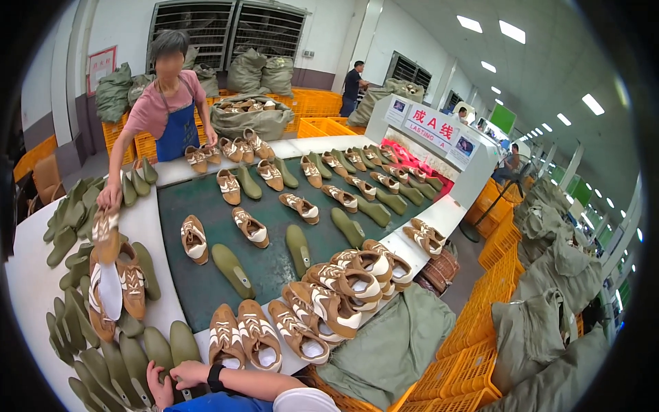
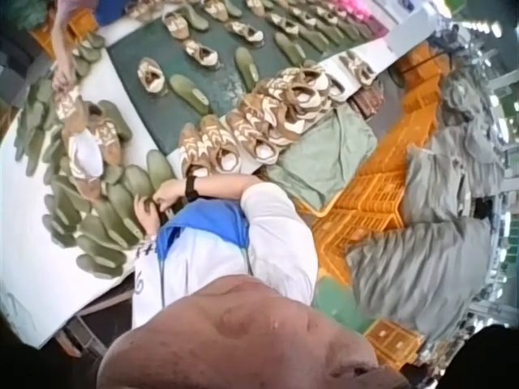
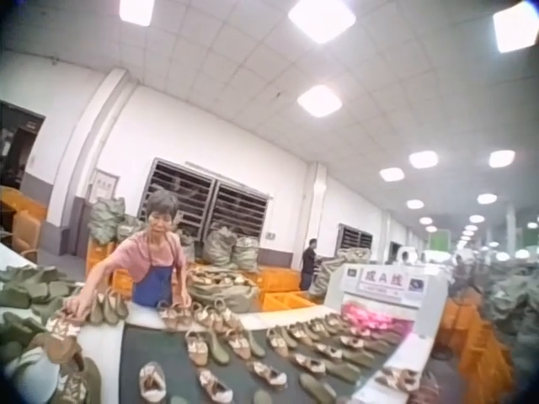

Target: The recorder is inserting green plastic shoe lasts into brown shoes and arranging them on a conveyor table.

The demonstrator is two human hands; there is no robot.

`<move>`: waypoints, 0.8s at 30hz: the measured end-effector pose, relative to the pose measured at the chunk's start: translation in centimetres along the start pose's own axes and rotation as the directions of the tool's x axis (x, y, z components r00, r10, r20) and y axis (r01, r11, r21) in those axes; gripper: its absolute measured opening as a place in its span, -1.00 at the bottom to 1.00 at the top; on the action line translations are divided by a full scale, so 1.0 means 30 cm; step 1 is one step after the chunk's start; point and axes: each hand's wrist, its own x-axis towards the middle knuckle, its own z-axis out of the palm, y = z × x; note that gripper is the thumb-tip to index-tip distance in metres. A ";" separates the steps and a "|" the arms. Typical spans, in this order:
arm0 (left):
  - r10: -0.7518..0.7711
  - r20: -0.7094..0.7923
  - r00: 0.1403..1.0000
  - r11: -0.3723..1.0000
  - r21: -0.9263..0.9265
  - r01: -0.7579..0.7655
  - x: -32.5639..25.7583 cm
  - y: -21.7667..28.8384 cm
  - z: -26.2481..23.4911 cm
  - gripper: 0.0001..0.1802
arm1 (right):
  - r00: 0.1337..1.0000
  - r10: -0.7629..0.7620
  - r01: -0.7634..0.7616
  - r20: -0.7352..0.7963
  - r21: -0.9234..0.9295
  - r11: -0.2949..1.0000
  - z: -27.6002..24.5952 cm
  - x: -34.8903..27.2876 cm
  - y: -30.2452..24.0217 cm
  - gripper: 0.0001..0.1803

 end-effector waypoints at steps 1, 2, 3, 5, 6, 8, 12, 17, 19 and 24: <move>-0.033 -0.034 0.999 0.999 -0.019 0.032 -0.016 -0.029 0.010 -0.72 | 1.000 -0.011 0.011 0.018 0.005 1.000 0.005 0.003 -0.003 -0.66; -0.072 -0.071 0.995 0.997 -0.034 0.070 -0.036 -0.055 0.017 -0.71 | 0.999 -0.038 0.038 0.013 0.005 0.999 0.012 0.008 -0.006 -0.66; -0.078 -0.084 0.993 0.997 -0.024 0.076 -0.048 -0.068 0.022 -0.72 | 0.998 -0.069 0.068 0.017 0.010 0.998 0.028 0.011 -0.007 -0.66; -0.061 -0.073 0.995 0.998 -0.004 0.061 -0.018 -0.056 0.032 -0.72 | 0.999 -0.033 0.033 0.039 -0.004 0.999 -0.017 0.000 -0.013 -0.64; -0.067 -0.065 0.996 0.997 0.023 0.068 -0.001 0.009 0.020 -0.71 | 0.998 -0.011 0.012 0.066 -0.028 1.000 -0.032 -0.002 -0.013 -0.63; -0.010 -0.060 0.998 0.999 0.039 0.012 0.041 0.023 0.042 -0.69 | 1.000 0.003 -0.003 -0.005 -0.037 0.999 -0.046 -0.016 0.009 -0.61; 0.000 -0.063 0.998 1.000 0.001 0.000 0.035 0.025 0.059 -0.71 | 0.997 0.073 -0.073 -0.005 -0.087 0.994 -0.049 -0.044 0.003 -0.62; -0.041 -0.081 0.996 0.999 0.013 0.042 -0.001 0.033 0.023 -0.72 | 0.992 0.120 -0.115 0.030 -0.116 0.987 -0.045 -0.020 -0.039 -0.65; -0.048 -0.083 0.995 0.999 0.014 0.049 0.000 0.035 0.018 -0.71 | 0.993 0.115 -0.114 0.001 -0.122 0.986 -0.065 0.003 -0.024 -0.68; -0.060 -0.084 0.995 0.998 0.005 0.060 0.001 0.041 0.009 -0.70 | 0.965 0.251 -0.261 -0.074 -0.248 0.933 -0.215 0.098 0.031 -0.69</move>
